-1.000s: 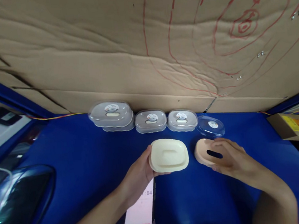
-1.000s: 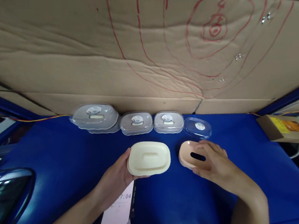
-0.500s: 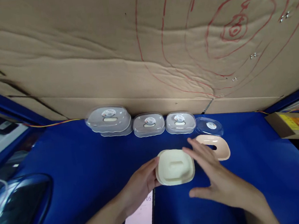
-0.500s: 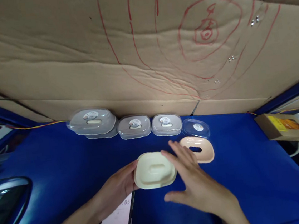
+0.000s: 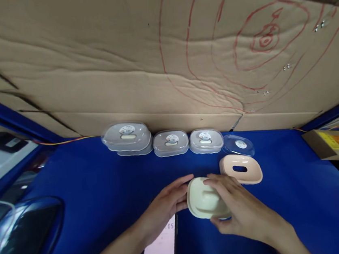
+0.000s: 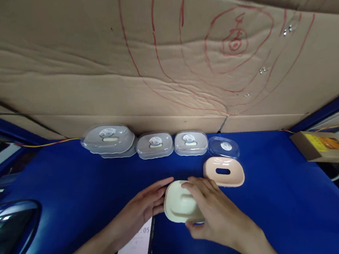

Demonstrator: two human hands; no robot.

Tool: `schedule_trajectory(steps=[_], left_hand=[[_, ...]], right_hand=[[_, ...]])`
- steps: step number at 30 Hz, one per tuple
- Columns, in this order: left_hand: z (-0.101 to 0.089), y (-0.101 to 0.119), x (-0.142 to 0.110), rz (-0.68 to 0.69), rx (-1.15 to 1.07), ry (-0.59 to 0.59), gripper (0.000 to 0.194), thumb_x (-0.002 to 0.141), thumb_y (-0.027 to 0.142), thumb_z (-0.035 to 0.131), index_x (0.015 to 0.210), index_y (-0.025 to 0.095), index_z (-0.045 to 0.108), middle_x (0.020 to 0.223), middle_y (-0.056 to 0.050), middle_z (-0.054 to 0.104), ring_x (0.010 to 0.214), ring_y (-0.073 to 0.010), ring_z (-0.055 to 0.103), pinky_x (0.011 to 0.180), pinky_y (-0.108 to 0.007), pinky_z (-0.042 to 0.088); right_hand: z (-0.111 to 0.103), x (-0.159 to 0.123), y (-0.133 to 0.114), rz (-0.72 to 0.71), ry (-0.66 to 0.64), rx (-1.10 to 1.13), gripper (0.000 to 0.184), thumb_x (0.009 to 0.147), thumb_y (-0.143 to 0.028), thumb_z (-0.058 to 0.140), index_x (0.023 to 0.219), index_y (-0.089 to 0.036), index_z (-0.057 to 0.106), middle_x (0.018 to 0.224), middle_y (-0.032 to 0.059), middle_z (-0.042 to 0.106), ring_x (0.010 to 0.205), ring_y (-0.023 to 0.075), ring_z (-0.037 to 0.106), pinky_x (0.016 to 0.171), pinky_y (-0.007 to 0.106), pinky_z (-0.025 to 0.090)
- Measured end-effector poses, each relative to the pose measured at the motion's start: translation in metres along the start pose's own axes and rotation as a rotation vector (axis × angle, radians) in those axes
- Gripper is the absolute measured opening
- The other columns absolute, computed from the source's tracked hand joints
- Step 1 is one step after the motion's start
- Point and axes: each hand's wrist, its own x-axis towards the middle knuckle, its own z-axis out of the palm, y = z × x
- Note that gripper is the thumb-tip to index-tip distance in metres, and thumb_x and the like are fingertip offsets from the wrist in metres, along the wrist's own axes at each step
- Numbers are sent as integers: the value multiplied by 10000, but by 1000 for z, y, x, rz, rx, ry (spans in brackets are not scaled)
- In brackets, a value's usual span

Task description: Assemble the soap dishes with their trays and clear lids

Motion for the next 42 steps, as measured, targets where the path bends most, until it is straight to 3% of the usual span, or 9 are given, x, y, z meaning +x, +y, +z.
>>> schedule_trajectory(steps=[7, 11, 16, 23, 26, 30, 36, 39, 42], left_hand=[[0, -2, -1, 67, 23, 56, 567, 854, 471, 859, 1341, 198, 761, 1498, -153, 689, 1499, -371, 542, 1300, -504, 330], [-4, 1, -2, 110, 116, 103, 535, 892, 503, 824, 1360, 252, 758, 1560, -125, 644, 1565, -364, 457, 1337, -523, 233], [-3, 6, -2, 160, 131, 89, 562, 856, 548, 845, 1317, 233, 778, 1530, -129, 668, 1528, -380, 498, 1319, -531, 280], [2, 9, -4, 165, 144, 76, 550, 831, 546, 866, 1278, 232, 797, 1460, -134, 713, 1482, -396, 541, 1306, -547, 296], [4, 10, -4, 165, 130, 72, 518, 820, 504, 880, 1246, 219, 806, 1387, -139, 749, 1426, -395, 592, 1284, -542, 335], [5, 11, -4, 164, 112, 72, 519, 821, 461, 892, 1271, 225, 788, 1378, -136, 749, 1396, -389, 615, 1267, -540, 356], [3, 8, -6, 175, 117, 52, 570, 859, 494, 864, 1355, 241, 741, 1464, -138, 697, 1460, -382, 554, 1279, -531, 330], [2, 5, -6, 176, 54, 39, 569, 893, 511, 831, 1387, 250, 719, 1522, -118, 657, 1528, -357, 478, 1314, -488, 261], [5, 5, -8, 64, -149, -35, 663, 950, 637, 719, 1498, 276, 629, 1526, -105, 655, 1527, -351, 484, 1293, -490, 298]], right_hand=[[8, -2, -3, 48, -63, -44, 863, 765, -153, 720, 1583, -177, 445, 1611, 223, 525, 1531, 392, 478, 1261, 657, 384], [8, -9, 2, 116, -145, -54, 908, 769, -109, 717, 1626, -189, 427, 1681, 212, 454, 1609, 383, 367, 1307, 647, 312], [4, -6, 0, 185, -233, -27, 985, 805, -185, 807, 1679, -252, 359, 1817, 167, 181, 1689, 379, 121, 1340, 645, 214], [4, -4, -5, 187, -217, -36, 994, 822, -176, 831, 1685, -255, 344, 1737, 175, 381, 1651, 350, 287, 1332, 618, 274], [12, -1, -9, 178, -208, -54, 1192, 771, -260, 932, 1730, -261, 224, 1786, 189, 273, 1675, 370, 202, 1343, 628, 237], [22, 2, -10, 73, -203, -56, 1218, 804, -351, 931, 1743, -311, 156, 1824, 156, 156, 1692, 363, 105, 1355, 644, 157], [17, 2, -3, 72, -120, -65, 1049, 854, -254, 855, 1716, -235, 256, 1718, 220, 397, 1613, 392, 357, 1290, 656, 339], [14, 4, -5, -38, 29, -67, 962, 888, -291, 819, 1689, -225, 291, 1654, 226, 477, 1540, 405, 461, 1242, 668, 400], [16, 5, -11, -209, 181, -44, 1039, 892, -455, 829, 1703, -249, 213, 1647, 231, 486, 1514, 422, 489, 1212, 676, 424]])
